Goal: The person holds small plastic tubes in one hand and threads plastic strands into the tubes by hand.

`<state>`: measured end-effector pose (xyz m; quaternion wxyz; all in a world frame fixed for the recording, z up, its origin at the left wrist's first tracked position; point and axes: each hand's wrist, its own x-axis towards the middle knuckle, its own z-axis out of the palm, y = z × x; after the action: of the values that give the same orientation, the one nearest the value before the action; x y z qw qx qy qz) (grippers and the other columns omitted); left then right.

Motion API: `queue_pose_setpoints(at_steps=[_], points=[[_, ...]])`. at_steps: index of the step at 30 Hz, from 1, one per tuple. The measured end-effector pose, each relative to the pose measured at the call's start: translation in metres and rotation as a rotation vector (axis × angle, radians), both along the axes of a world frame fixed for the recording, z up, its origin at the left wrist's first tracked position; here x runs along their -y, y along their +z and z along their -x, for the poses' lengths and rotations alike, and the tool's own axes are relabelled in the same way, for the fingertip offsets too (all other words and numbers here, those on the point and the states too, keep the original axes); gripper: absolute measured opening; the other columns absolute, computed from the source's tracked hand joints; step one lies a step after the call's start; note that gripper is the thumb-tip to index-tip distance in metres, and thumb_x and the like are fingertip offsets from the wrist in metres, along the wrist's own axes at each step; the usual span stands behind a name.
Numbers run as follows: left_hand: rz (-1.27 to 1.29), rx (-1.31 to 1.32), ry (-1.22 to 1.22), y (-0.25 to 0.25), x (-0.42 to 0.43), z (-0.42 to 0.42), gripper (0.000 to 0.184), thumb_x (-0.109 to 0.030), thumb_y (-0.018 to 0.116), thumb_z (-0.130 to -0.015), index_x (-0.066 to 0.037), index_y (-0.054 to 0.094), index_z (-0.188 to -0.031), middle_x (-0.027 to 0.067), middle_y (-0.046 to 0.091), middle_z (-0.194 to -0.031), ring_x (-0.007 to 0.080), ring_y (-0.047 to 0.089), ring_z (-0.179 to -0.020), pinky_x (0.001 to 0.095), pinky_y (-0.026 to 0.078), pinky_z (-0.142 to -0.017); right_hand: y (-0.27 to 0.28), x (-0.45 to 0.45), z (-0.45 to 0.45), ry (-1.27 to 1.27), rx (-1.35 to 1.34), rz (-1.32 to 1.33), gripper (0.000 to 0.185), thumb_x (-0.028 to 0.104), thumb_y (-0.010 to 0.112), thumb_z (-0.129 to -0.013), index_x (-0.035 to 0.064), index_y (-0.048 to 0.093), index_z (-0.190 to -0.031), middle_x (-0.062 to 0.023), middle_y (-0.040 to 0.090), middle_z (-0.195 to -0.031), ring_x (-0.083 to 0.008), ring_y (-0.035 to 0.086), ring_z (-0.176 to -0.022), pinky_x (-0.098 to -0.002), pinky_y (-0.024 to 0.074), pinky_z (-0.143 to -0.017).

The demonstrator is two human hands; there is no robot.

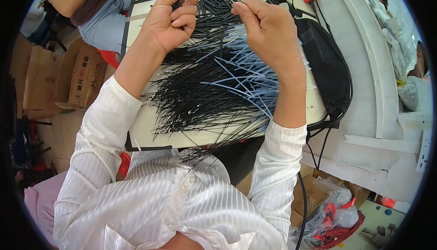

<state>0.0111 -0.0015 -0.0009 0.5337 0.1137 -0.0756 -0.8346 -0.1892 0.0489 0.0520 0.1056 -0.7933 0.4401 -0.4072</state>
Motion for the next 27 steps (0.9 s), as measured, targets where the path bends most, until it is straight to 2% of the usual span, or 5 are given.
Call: queue_pose_setpoints(at_steps=[4,9,15,19,27], points=[[0.027,-0.013,0.005,-0.002,0.003,-0.003,0.011,-0.007,0.059,-0.091,-0.003,0.058,-0.101,0.0092,0.07,-0.105,0.0018,0.023,-0.04,0.0174,0.017,-0.035,0.004,-0.001,0.007,0.019,-0.043,-0.069,0.015,0.006,0.057,-0.092,-0.0025,0.068,-0.085,0.0028,0.046,-0.062,-0.0069,0.035,-0.055,-0.0205,0.0266,-0.051],[-0.01,0.029,0.064,0.005,-0.002,-0.003,0.011,-0.008,0.06,-0.091,-0.002,0.06,-0.1,0.0091,0.07,-0.104,0.0018,0.023,-0.04,0.0173,0.017,-0.035,0.003,0.004,0.012,0.051,0.002,0.011,0.018,0.013,0.062,-0.09,-0.0009,0.067,-0.08,-0.0002,0.048,-0.053,-0.0114,0.032,-0.046,-0.0262,0.0278,-0.045],[0.016,0.11,0.053,0.004,0.0,-0.002,0.011,-0.009,0.062,-0.09,-0.001,0.062,-0.098,0.0092,0.07,-0.101,0.0013,0.023,-0.041,0.0169,0.016,-0.035,0.001,0.004,0.014,0.026,-0.062,-0.001,0.019,0.013,0.062,-0.09,-0.0012,0.067,-0.079,-0.0004,0.046,-0.052,-0.0113,0.031,-0.045,-0.0258,0.0275,-0.045],[0.001,0.233,0.149,0.005,0.0,0.001,0.013,-0.011,0.064,-0.09,0.0,0.063,-0.096,0.009,0.07,-0.098,0.0009,0.023,-0.041,0.0165,0.016,-0.035,0.004,0.0,0.013,0.038,-0.124,-0.077,0.016,0.007,0.059,-0.091,-0.0046,0.067,-0.084,0.003,0.045,-0.061,-0.0067,0.031,-0.054,-0.0209,0.0247,-0.05],[-0.021,0.346,0.207,-0.003,0.004,0.004,0.014,-0.012,0.064,-0.09,0.0,0.064,-0.096,0.007,0.069,-0.092,0.0006,0.024,-0.042,0.0164,0.017,-0.036,0.004,-0.003,0.011,0.057,-0.126,-0.091,0.017,0.01,0.061,-0.091,-0.0036,0.067,-0.082,0.0013,0.045,-0.056,-0.0087,0.03,-0.05,-0.0235,0.0251,-0.047]])
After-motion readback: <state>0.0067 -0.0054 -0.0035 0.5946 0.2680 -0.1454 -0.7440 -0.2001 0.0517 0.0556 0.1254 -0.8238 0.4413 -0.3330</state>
